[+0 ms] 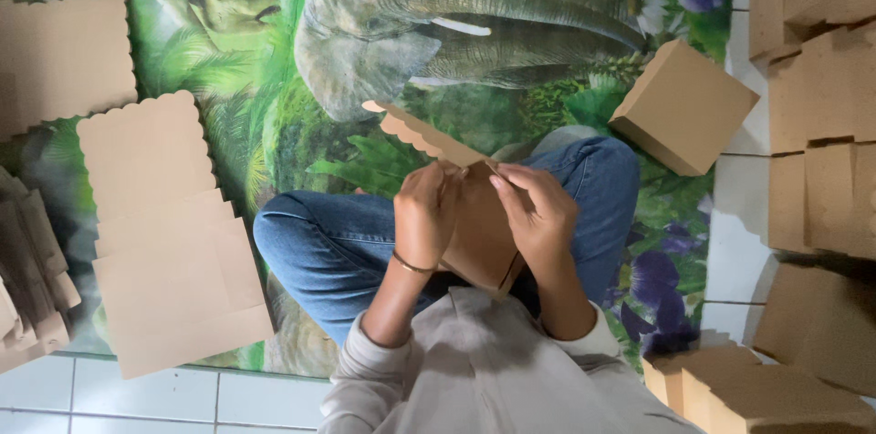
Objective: The person sits on the floor and assembles flat cardboard pieces into small boxes by hand. They fold the sides, tuck in the flaps, and secure the structure, then place the finished box aside and repeat the process with another piece.
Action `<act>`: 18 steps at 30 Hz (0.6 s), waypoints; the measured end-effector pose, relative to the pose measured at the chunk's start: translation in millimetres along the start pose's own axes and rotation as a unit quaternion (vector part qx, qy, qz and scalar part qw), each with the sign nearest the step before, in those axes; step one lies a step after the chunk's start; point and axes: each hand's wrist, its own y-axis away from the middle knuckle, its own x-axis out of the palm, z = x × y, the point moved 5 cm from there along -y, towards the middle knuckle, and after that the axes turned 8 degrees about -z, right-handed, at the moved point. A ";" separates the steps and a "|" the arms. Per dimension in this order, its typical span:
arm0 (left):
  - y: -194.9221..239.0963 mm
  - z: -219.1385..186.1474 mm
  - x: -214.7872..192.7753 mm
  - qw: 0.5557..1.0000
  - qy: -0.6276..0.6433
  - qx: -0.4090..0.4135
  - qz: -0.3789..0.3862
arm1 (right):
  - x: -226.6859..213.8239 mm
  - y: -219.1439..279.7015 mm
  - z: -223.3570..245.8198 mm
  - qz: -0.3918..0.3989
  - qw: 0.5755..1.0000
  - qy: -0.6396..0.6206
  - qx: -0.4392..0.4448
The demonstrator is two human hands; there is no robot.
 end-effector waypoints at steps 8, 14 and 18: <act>19.1 14.2 25.0 0.997 0.051 -0.055 -0.001 | 13.6 2.6 -24.3 0.020 0.996 -0.018 0.081; 24.2 40.2 48.8 0.990 0.069 -0.102 -0.067 | 29.0 6.3 -41.3 0.037 0.998 0.000 0.046; 16.1 25.8 40.6 0.985 0.089 -0.122 -0.085 | 31.1 -4.9 -33.7 0.059 0.997 -0.018 0.057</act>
